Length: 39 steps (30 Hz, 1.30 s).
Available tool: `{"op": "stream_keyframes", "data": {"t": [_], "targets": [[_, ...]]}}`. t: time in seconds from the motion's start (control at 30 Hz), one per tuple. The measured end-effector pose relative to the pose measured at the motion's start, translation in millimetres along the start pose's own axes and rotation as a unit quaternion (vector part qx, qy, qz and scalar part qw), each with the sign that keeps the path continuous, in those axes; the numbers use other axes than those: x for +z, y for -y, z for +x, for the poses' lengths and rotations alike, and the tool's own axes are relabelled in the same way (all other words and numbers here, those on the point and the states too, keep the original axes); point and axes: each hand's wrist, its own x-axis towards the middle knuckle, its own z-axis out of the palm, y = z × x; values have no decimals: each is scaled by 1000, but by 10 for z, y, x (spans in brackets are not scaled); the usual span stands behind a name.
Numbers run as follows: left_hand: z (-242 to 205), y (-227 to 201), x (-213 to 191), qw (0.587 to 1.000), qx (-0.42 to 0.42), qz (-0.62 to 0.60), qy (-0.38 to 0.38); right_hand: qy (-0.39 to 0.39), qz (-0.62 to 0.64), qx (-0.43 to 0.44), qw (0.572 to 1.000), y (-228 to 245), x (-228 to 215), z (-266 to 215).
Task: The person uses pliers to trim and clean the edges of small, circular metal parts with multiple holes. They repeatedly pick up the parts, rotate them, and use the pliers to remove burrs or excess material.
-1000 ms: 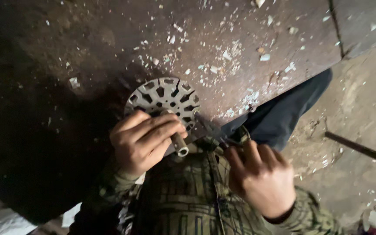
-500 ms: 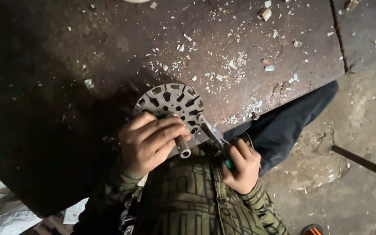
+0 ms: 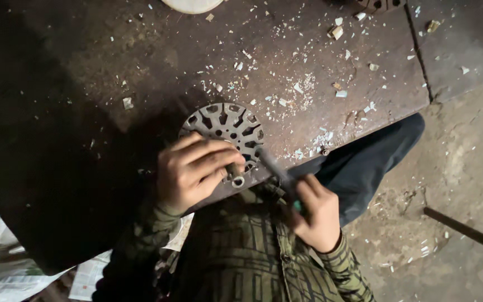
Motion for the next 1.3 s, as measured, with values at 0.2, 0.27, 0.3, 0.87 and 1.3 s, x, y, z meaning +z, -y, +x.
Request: {"op": "stream_keyframes", "data": {"t": [0.2, 0.27, 0.3, 0.87, 1.3], "targets": [[35, 19, -102, 998, -11, -35, 53, -138, 103, 83, 982, 271, 4, 11], [66, -15, -29, 999, -11, -15, 48, -119, 60, 14, 991, 320, -15, 1], [51, -27, -33, 999, -14, -17, 47, -100, 30, -24, 994, 333, -32, -18], [-85, 42, 98, 1000, -6, 18, 22, 23, -327, -77, 942, 984, -363, 60], [-107, 88, 137, 999, 1, 33, -1, -6, -322, -101, 941, 923, -289, 188]]}}
